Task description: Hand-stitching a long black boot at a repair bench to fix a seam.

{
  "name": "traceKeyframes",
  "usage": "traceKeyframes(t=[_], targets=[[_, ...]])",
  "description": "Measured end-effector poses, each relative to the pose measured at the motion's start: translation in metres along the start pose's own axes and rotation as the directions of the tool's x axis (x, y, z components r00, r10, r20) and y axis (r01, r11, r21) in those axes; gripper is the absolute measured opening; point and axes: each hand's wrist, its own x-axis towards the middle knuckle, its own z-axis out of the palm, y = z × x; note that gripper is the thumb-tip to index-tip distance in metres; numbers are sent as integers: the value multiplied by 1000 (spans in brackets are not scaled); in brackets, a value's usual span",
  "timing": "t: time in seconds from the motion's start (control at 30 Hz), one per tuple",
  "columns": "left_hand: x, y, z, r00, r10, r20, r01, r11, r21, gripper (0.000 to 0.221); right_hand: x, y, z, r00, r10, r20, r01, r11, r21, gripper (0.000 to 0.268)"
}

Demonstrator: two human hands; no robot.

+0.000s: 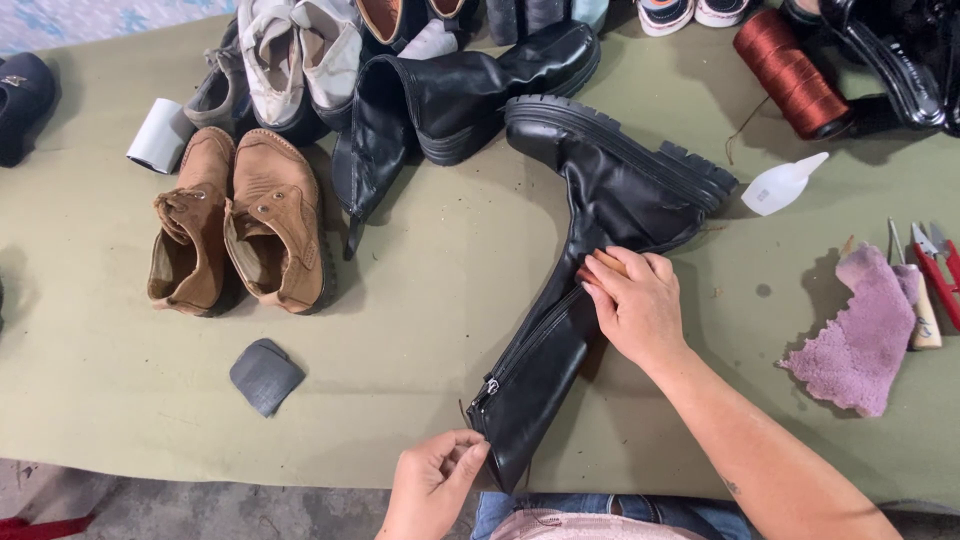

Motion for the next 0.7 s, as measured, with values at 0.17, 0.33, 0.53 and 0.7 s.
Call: traceKeyframes(t=[0.17,0.33,0.53,0.7], targets=[[9,7,2,997,-77,-22,80,946,313,45,2,-2,-4,1000,-11,12,11,999,46,25],[16,18,20,990,-136,45,127,976,176,33,-1,0,-1,1000,-15,7,14,998,62,26],[22,-13,36,988,14,-156,18,980,199,38,1,2,-3,1000,-18,9,18,996,83,27],[9,-10,53,723,684,-103,-450,579,680,17,1,1,-4,1000,-1,8,0,994,113,26]])
